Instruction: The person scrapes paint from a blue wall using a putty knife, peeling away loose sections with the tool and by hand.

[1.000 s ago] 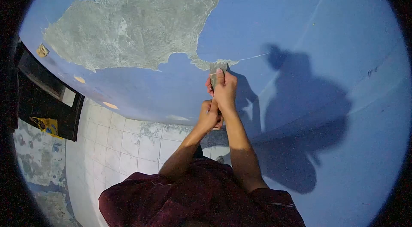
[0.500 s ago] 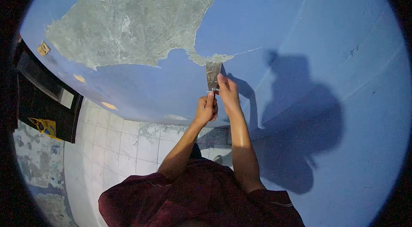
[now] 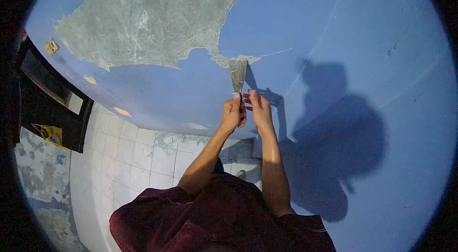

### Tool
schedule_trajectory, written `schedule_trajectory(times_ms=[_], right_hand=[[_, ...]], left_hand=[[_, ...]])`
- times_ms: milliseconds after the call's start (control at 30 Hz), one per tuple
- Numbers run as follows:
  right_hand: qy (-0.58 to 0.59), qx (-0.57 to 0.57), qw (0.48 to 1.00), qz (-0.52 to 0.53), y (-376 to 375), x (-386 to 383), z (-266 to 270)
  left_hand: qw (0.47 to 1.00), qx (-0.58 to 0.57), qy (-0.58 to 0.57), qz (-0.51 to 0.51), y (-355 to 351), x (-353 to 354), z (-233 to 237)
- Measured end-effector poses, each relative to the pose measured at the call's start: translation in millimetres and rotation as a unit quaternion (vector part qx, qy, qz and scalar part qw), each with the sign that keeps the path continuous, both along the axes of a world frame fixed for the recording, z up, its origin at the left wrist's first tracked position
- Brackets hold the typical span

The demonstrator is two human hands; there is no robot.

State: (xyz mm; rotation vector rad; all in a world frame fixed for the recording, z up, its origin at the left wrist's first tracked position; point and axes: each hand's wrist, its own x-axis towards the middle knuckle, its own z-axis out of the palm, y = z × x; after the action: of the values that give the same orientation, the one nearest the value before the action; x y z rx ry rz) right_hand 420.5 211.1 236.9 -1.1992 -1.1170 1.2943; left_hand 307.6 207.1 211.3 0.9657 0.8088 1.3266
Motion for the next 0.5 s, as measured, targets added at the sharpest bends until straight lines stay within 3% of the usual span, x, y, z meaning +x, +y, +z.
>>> schedule_trajectory(times_ms=[67,500], right_hand=[[-0.008,-0.005,1.000,-0.001,-1.9,-1.3,0.9],[-0.004,-0.013,1.000,0.010,1.3,-9.3,-15.2]], left_hand=[[0.998,0.014,0.056,0.036,-0.1,0.3,-0.7],[0.999,0.009,0.035,0.008,2.2,-8.7,8.6]])
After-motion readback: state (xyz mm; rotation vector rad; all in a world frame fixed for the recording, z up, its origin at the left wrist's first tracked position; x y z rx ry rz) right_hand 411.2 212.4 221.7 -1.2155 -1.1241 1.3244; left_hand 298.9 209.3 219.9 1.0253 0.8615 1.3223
